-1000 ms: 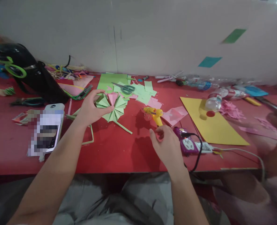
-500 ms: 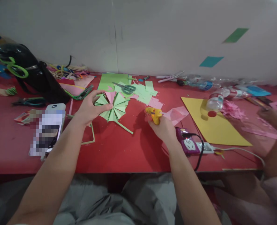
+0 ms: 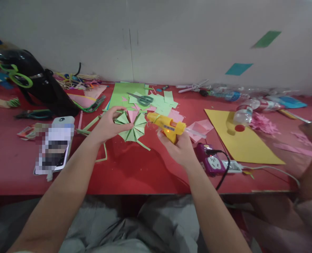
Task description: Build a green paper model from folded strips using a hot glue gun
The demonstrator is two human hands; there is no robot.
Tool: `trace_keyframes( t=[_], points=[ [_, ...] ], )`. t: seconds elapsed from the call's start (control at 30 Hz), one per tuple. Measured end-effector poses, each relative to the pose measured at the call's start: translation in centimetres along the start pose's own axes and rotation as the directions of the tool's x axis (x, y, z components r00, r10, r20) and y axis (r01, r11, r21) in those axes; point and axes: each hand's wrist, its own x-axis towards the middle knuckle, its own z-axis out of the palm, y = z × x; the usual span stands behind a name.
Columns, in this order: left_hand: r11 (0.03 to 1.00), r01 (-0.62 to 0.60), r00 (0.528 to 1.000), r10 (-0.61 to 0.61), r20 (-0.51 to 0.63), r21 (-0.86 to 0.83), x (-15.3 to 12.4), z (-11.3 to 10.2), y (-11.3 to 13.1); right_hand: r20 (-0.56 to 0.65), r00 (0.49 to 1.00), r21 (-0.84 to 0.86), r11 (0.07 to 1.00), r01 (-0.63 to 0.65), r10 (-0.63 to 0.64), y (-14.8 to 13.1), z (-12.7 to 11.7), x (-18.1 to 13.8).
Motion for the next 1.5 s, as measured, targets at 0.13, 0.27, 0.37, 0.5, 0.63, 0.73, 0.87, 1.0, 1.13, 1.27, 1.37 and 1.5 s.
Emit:
trace_keyframes(
  t=[0.13, 0.27, 0.37, 0.5, 0.63, 0.73, 0.87, 1.0, 1.13, 1.27, 1.37, 1.5],
  points=[
    [1.000, -0.014, 1.000, 0.014, 0.006, 0.019, -0.2, 0.1, 0.3, 0.106, 0.994, -0.150, 0.989, 0.014, 0.002, -0.7, 0.1, -0.5],
    [0.997, -0.074, 0.997, 0.074, 0.014, 0.036, -0.3, 0.1, 0.3, 0.156, 0.988, -0.251, 0.967, 0.046, -0.006, -1.5, 0.0, -0.5],
    [0.991, -0.129, 0.991, 0.128, 0.026, 0.040, -0.3, 0.3, 0.2, 0.188, 0.982, -0.303, 0.951, 0.057, 0.001, -2.2, -0.2, -0.2],
    [0.980, -0.198, 0.980, 0.197, 0.029, 0.029, -0.4, 0.5, 0.6, 0.208, 0.977, -0.393, 0.919, 0.037, 0.049, -3.0, -0.7, -0.2],
    [0.974, -0.223, 0.975, 0.223, 0.012, 0.034, -0.6, 0.5, 1.0, 0.213, 0.974, -0.440, 0.898, 0.025, 0.077, -3.8, -0.6, -0.3],
    [0.980, -0.192, 0.981, 0.192, 0.000, 0.044, -0.6, 0.4, 1.0, 0.227, 0.967, -0.442, 0.897, -0.001, 0.113, -4.3, -0.2, -0.1],
    [0.985, -0.159, 0.987, 0.160, -0.015, 0.067, -0.5, 0.3, 0.7, 0.209, 0.966, -0.453, 0.891, -0.040, 0.149, -4.6, 0.4, 0.4],
    [0.989, -0.129, 0.991, 0.132, -0.035, 0.074, -0.4, 0.3, 0.5, 0.196, 0.969, -0.458, 0.888, -0.045, 0.150, -4.6, 0.7, 0.8],
    [0.992, -0.113, 0.992, 0.116, -0.054, 0.063, -0.4, 0.4, 0.5, 0.203, 0.966, -0.449, 0.892, -0.055, 0.162, -4.5, 0.8, 0.9],
    [0.995, -0.086, 0.995, 0.089, -0.050, 0.045, -0.3, 0.5, 0.4, 0.218, 0.964, -0.435, 0.899, -0.042, 0.150, -4.7, 1.0, 1.0],
    [0.997, -0.073, 0.996, 0.074, -0.040, 0.030, -0.2, 0.6, 0.4, 0.225, 0.960, -0.436, 0.898, -0.053, 0.166, -4.7, 1.2, 1.1],
    [0.998, -0.042, 0.999, 0.043, -0.031, 0.047, -0.1, 0.5, 0.4, 0.214, 0.965, -0.437, 0.898, -0.046, 0.154, -4.4, 1.4, 1.2]
  ],
)
